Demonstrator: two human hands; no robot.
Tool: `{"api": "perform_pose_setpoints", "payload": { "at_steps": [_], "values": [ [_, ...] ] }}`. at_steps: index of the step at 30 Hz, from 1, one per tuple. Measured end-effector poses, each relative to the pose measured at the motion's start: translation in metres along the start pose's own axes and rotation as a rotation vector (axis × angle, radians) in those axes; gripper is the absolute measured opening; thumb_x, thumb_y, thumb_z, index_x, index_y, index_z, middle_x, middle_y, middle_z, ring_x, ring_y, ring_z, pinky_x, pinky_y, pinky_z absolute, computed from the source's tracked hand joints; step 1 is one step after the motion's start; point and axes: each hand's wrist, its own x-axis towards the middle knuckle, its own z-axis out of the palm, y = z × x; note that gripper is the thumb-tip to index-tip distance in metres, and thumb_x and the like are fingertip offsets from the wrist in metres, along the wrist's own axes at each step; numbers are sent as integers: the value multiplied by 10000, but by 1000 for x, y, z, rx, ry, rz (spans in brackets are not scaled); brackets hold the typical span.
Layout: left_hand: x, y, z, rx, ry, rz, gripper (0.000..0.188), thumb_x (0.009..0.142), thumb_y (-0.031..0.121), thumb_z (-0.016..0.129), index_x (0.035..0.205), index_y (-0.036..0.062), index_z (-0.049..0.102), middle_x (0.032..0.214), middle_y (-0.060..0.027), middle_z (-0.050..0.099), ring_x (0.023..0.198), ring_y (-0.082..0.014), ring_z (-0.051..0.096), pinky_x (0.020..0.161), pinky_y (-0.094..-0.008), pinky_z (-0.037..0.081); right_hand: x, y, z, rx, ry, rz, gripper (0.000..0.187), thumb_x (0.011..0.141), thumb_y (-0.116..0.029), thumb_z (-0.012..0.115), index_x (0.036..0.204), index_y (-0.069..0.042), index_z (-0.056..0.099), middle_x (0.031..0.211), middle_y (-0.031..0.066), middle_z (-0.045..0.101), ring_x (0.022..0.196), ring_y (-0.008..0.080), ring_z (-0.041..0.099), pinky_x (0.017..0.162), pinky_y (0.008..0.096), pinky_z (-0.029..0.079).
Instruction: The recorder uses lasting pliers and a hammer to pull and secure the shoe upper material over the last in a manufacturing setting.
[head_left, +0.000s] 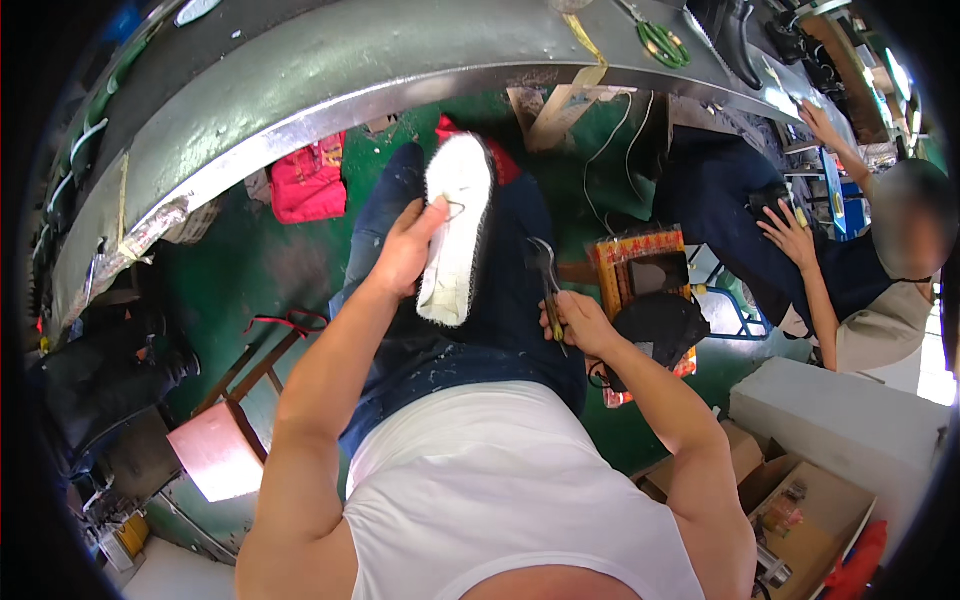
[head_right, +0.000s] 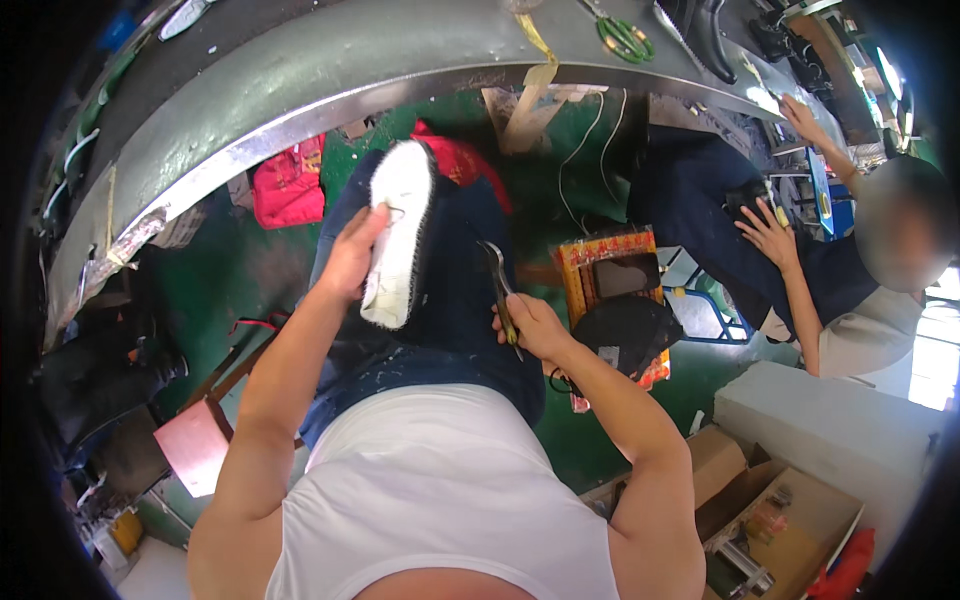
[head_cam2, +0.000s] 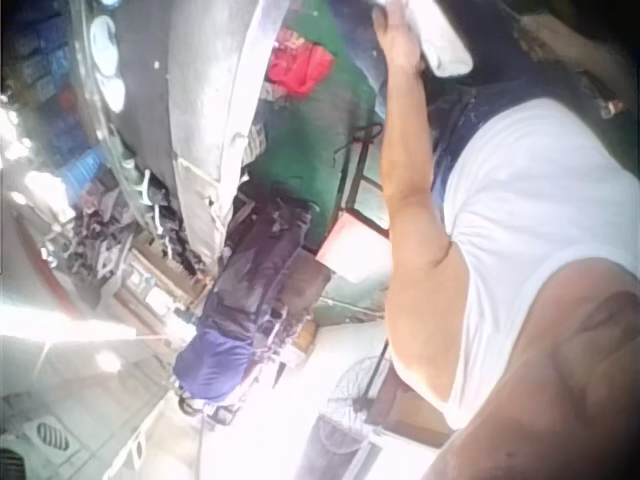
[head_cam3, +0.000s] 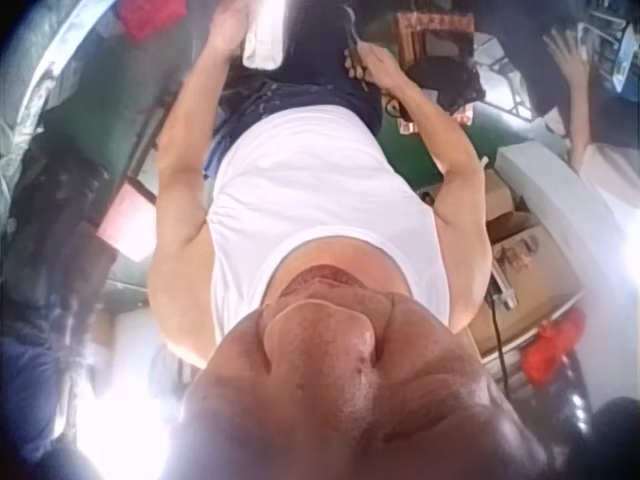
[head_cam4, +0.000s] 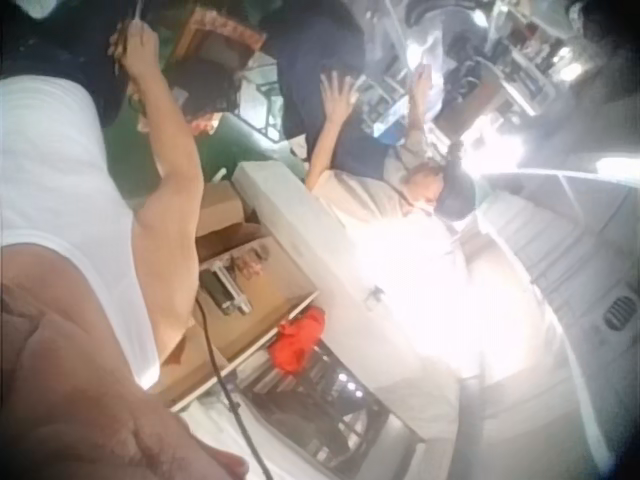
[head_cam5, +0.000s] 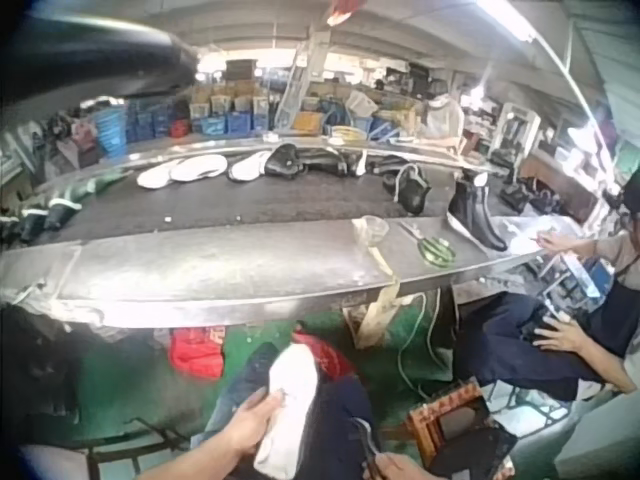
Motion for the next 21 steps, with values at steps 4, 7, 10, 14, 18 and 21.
{"api": "perform_pose_setpoints", "payload": {
  "at_steps": [4, 7, 10, 14, 18, 21],
  "values": [
    [-12, 60, 0, -669, -347, 136, 704, 983, 591, 437, 1418, 38, 442, 1371, -171, 551, 1244, -323, 550, 1052, -478, 449, -1, -7, -2, -12, -41, -4, 464, 1067, -390, 354, 1076, 21, 569, 867, 89, 637, 712, 162, 625, 657, 291, 502],
    [1, 79, -9, -627, -217, 131, 843, 944, 702, 360, 1463, 39, 382, 1464, -198, 451, 1320, -380, 470, 1104, -544, 380, 1, -9, -1, -81, -13, 5, 455, 1065, -384, 362, 1074, 20, 569, 864, 91, 637, 713, 168, 628, 661, 296, 505],
    [20, 63, -16, -581, -105, 20, 852, 911, 721, 425, 1438, 52, 427, 1351, -193, 559, 1192, -376, 580, 1024, -530, 466, 4, -6, -1, -78, -27, 8, 451, 1064, -382, 362, 1067, 18, 572, 862, 87, 641, 708, 165, 629, 666, 297, 508],
    [29, 40, -31, -500, -141, 151, 831, 903, 705, 471, 1420, 54, 454, 1320, -172, 585, 1138, -353, 613, 996, -513, 489, 5, -3, -3, -237, -16, 10, 292, 1014, -270, 496, 1012, 9, 582, 824, 73, 653, 715, 144, 638, 671, 296, 508],
    [28, 41, -35, -458, -143, 125, 819, 912, 696, 468, 1421, 55, 451, 1321, -158, 587, 1129, -341, 620, 988, -497, 502, -4, -20, 1, -273, -26, -54, 193, 972, -193, 556, 980, -4, 596, 777, 68, 663, 732, 134, 644, 674, 293, 501],
    [22, 47, -32, -461, -145, 118, 805, 927, 688, 447, 1424, 54, 445, 1322, -151, 587, 1131, -335, 618, 979, -488, 509, -17, -54, 11, -433, 9, -65, 164, 955, -165, 580, 984, -4, 598, 796, 86, 676, 742, 144, 650, 689, 302, 499]
  ]
}}
